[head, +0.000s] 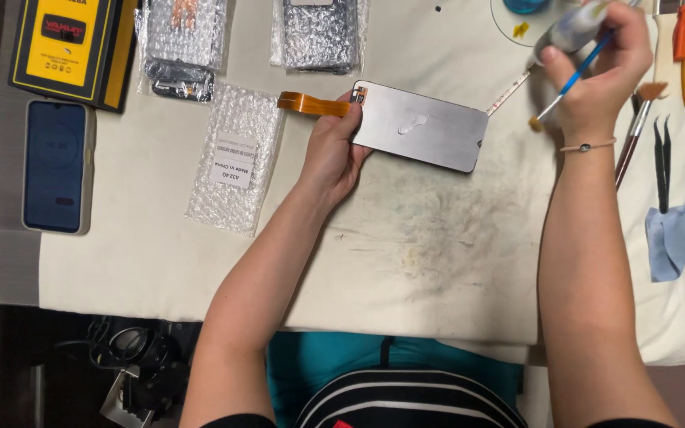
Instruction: Cleaning a mobile phone screen component using liquid cleaner and brushes at a repair station.
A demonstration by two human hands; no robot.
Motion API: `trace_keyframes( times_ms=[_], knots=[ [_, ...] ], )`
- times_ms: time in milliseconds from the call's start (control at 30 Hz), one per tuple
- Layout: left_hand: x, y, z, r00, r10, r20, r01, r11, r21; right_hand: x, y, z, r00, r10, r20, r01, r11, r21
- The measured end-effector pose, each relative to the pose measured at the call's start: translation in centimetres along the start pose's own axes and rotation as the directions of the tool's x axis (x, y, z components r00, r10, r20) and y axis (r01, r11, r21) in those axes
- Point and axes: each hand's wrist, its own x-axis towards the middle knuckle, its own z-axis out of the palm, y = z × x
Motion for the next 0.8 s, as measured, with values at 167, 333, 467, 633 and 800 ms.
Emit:
trace_keyframes(
  times_ms=[167, 333, 467, 633, 800],
  knots=[
    [0.1, 0.0, 0.2, 1.0, 0.002, -0.025, -0.001, 1.0, 0.02, 0.5, 2.3, 0.5, 0.994, 0.04, -0.097, -0.05, 0.994, -0.096],
    [-0.7, 0.7, 0.8, 0.997, -0.063, -0.046, 0.068, 0.989, 0.128, -0.1, 2.1, 0.7, 0.997, 0.07, -0.033, -0.073, 0.991, -0.117],
    [-0.9, 1.8, 1.6, 0.985, -0.156, -0.071, 0.171, 0.929, 0.329, -1.1, 0.6, 0.5, 0.952, -0.029, -0.306, -0.005, 0.994, -0.109],
    [-1.5, 2.1, 2.4, 0.982, -0.16, -0.096, 0.187, 0.849, 0.493, -3.2, -9.1, 5.4, 0.903, 0.053, -0.427, -0.152, 0.967, -0.203],
    [-1.6, 1.9, 2.0, 0.999, -0.033, 0.022, 0.015, 0.817, 0.576, -6.4, -10.7, 8.1, 0.966, 0.202, 0.164, -0.17, 0.967, -0.19]
  ],
)
